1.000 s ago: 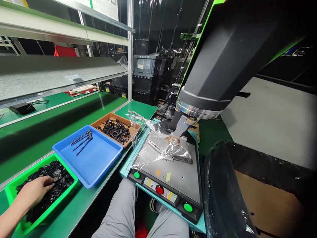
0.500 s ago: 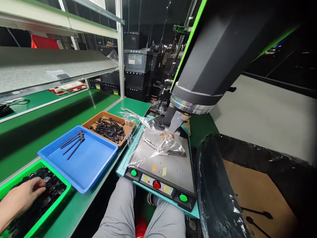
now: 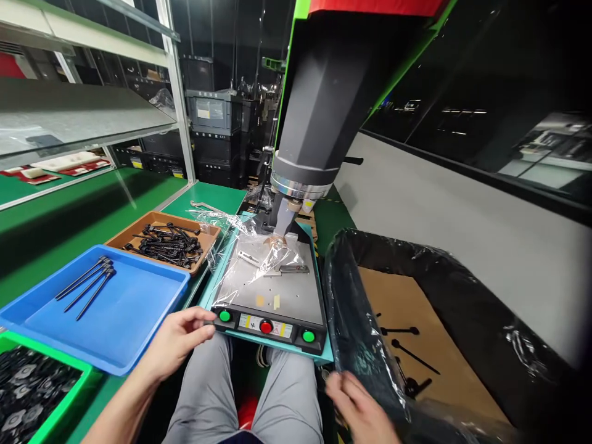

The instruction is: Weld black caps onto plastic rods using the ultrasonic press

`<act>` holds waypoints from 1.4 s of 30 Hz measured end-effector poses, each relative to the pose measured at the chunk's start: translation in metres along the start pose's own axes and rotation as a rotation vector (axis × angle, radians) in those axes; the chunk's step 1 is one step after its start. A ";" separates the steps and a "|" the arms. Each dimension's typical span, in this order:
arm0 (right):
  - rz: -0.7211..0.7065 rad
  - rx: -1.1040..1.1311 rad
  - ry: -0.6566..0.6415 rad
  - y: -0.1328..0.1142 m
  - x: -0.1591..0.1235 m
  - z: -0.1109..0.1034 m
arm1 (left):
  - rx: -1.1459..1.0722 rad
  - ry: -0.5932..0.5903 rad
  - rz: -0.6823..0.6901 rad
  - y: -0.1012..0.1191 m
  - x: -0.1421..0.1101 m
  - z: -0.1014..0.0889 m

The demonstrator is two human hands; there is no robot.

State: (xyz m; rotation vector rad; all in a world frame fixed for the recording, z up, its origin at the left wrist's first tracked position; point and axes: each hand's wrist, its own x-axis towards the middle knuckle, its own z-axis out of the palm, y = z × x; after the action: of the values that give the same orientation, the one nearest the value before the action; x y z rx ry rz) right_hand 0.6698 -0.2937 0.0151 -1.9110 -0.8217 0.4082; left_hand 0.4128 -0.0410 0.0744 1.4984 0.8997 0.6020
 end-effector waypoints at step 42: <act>-0.138 0.399 -0.507 -0.027 0.034 0.102 | -0.574 -0.333 -0.348 -0.024 0.039 0.092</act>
State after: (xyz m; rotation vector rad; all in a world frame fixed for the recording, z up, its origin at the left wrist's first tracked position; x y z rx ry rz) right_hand 0.6237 -0.1951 -0.0058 -1.3846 -1.0957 0.9201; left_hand 0.5044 -0.0628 0.0330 0.8625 0.6333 0.3025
